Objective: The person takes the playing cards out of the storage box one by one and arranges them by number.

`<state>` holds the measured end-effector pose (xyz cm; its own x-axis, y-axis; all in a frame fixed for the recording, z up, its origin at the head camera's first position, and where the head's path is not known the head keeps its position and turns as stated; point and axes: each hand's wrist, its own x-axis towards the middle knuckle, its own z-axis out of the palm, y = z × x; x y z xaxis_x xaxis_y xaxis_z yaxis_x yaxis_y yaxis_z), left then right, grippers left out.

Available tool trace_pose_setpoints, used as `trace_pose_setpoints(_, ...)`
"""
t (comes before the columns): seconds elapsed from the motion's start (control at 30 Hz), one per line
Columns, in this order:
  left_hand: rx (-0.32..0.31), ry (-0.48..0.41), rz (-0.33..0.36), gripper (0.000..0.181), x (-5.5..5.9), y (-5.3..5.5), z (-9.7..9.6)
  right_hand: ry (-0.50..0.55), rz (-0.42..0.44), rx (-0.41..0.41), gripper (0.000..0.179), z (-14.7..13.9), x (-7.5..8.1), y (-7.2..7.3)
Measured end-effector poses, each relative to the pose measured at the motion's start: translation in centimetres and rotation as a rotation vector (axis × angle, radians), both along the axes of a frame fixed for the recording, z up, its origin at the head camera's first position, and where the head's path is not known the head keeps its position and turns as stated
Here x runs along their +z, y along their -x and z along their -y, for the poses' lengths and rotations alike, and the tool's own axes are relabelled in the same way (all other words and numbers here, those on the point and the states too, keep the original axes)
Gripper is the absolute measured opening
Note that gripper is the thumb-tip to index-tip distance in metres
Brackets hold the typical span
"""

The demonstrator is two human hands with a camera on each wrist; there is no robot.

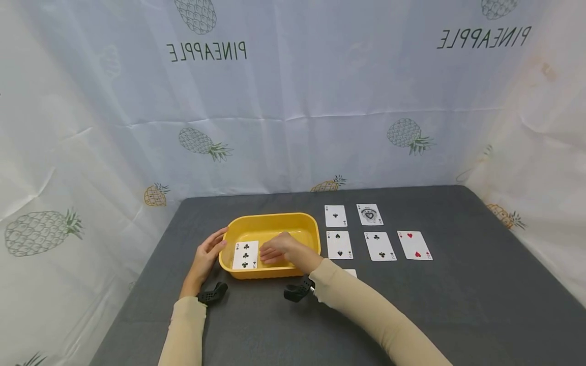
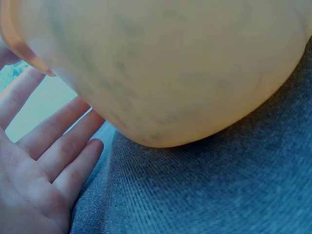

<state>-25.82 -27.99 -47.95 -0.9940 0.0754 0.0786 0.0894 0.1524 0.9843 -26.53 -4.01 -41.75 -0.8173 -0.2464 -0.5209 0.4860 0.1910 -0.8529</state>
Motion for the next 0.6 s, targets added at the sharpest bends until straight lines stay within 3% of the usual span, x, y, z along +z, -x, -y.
trace_pose_setpoints(0.2, 0.005, 0.002, 0.002, 0.051, -0.1, 0.1, 0.0, -0.02, 0.031, -0.038, 0.02, 0.7, -0.5, 0.3)
trace_pose_setpoints(0.47, 0.002, 0.01, -0.016, 0.05, -0.1, 0.3, -0.1, 0.095, 0.089, -0.14, 0.046, 1.8, -0.6, 0.3)
trace_pose_setpoints(0.6, -0.004, 0.009, -0.023, 0.05, -0.1, 0.3, -0.2, 0.111, 0.112, -0.178, 0.042, 2.0, -0.6, 0.1)
